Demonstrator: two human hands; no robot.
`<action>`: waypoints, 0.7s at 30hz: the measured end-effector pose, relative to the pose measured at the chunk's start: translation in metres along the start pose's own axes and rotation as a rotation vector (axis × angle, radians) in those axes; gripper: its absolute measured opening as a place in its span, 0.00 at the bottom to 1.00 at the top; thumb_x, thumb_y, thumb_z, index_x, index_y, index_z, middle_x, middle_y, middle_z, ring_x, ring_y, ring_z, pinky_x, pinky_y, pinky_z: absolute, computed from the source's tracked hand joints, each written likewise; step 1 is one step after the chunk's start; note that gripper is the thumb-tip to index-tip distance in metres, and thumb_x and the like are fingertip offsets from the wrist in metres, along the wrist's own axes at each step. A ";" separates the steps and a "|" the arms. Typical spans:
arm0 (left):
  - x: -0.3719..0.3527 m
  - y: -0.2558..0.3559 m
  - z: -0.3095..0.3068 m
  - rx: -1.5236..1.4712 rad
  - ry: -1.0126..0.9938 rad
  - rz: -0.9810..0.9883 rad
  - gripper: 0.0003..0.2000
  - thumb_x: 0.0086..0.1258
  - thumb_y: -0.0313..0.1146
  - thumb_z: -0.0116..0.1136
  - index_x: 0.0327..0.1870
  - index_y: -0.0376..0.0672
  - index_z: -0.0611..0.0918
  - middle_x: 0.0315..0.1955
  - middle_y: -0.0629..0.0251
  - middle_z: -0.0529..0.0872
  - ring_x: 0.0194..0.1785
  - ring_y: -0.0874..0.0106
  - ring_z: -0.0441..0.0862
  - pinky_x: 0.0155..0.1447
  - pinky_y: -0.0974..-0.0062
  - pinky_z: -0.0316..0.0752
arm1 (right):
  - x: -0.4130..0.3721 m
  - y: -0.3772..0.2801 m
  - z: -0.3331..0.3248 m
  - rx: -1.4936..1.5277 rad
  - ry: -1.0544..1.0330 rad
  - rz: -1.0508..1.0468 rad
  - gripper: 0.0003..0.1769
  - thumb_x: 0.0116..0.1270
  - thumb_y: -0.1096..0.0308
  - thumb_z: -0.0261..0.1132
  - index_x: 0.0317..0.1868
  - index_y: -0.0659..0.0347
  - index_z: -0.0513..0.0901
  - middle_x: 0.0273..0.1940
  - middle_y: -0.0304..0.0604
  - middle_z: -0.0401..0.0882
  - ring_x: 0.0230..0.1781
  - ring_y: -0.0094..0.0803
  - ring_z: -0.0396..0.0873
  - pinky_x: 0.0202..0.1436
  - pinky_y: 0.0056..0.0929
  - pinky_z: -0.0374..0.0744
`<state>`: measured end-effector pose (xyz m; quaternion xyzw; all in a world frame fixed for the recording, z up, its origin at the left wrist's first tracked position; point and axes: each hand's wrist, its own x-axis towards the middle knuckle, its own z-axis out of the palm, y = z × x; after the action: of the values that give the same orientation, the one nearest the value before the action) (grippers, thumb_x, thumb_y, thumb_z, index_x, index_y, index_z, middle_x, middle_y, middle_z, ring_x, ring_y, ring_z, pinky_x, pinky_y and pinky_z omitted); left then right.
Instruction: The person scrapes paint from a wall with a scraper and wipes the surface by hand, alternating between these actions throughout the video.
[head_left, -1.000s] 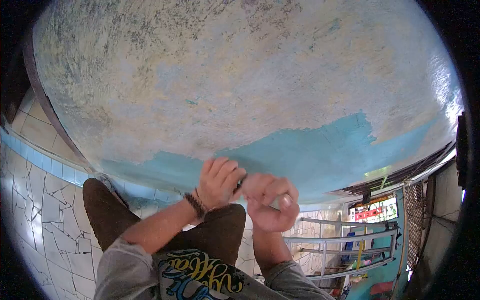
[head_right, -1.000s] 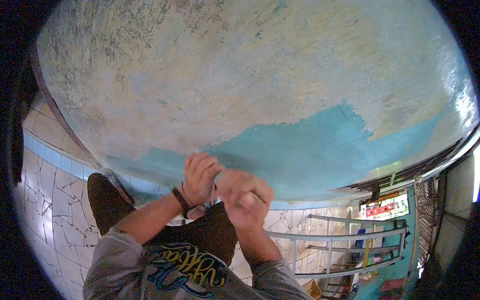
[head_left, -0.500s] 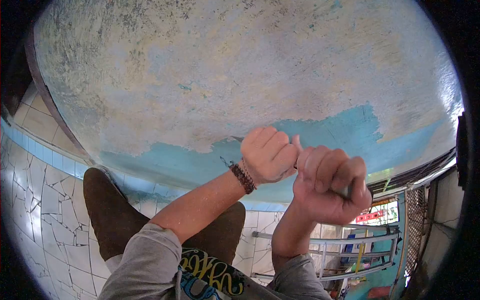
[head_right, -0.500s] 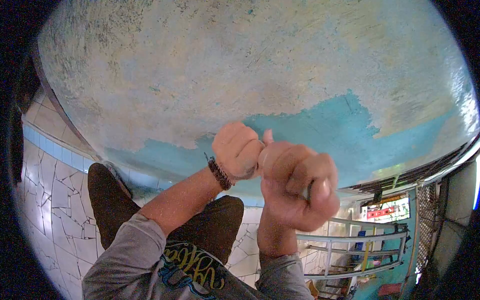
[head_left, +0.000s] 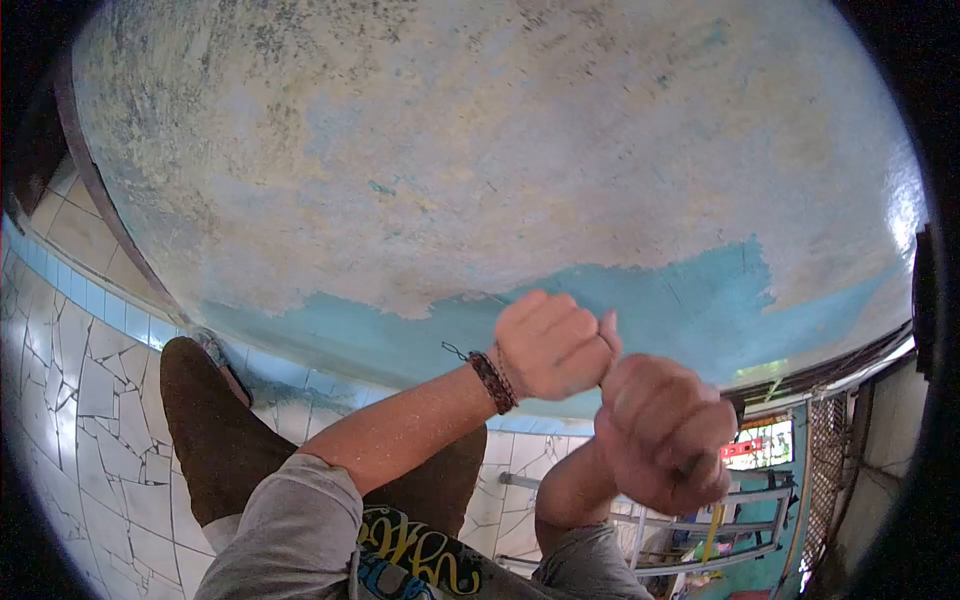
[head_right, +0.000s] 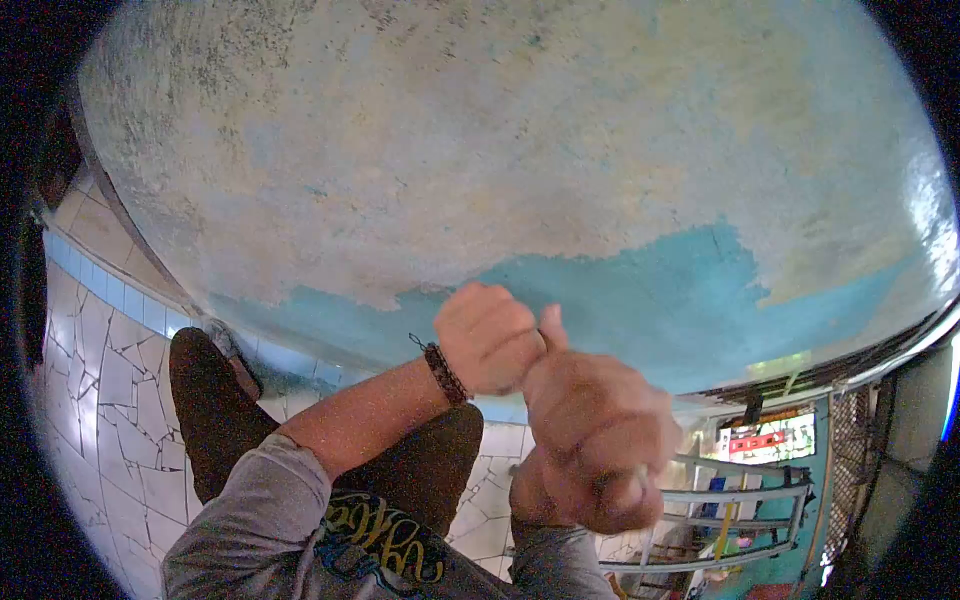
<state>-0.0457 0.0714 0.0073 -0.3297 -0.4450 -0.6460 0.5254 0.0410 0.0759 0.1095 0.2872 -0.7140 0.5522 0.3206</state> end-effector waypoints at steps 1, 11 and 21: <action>-0.001 -0.003 0.000 0.014 0.018 0.006 0.15 0.41 0.20 0.66 0.18 0.51 0.71 0.17 0.72 0.67 0.17 0.70 0.66 0.22 0.71 0.56 | 0.001 0.000 -0.002 -0.007 -0.072 -0.051 0.17 0.68 0.59 0.53 0.22 0.57 0.66 0.17 0.38 0.65 0.14 0.29 0.60 0.20 0.37 0.58; -0.004 -0.005 0.003 0.056 0.027 -0.001 0.18 0.46 0.19 0.67 0.17 0.51 0.67 0.17 0.73 0.66 0.19 0.71 0.67 0.23 0.71 0.55 | -0.016 0.010 0.001 -0.113 0.134 -0.072 0.17 0.63 0.57 0.55 0.20 0.57 0.68 0.15 0.40 0.69 0.12 0.33 0.63 0.18 0.35 0.63; -0.004 -0.004 -0.004 0.053 0.019 0.017 0.19 0.44 0.18 0.67 0.19 0.52 0.67 0.19 0.74 0.69 0.21 0.72 0.68 0.24 0.71 0.55 | -0.004 0.005 0.012 -0.036 0.033 -0.064 0.18 0.66 0.57 0.53 0.21 0.57 0.66 0.15 0.38 0.64 0.13 0.29 0.59 0.19 0.33 0.59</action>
<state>-0.0487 0.0697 0.0010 -0.3133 -0.4544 -0.6324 0.5435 0.0376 0.0659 0.1012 0.2949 -0.7090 0.5334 0.3547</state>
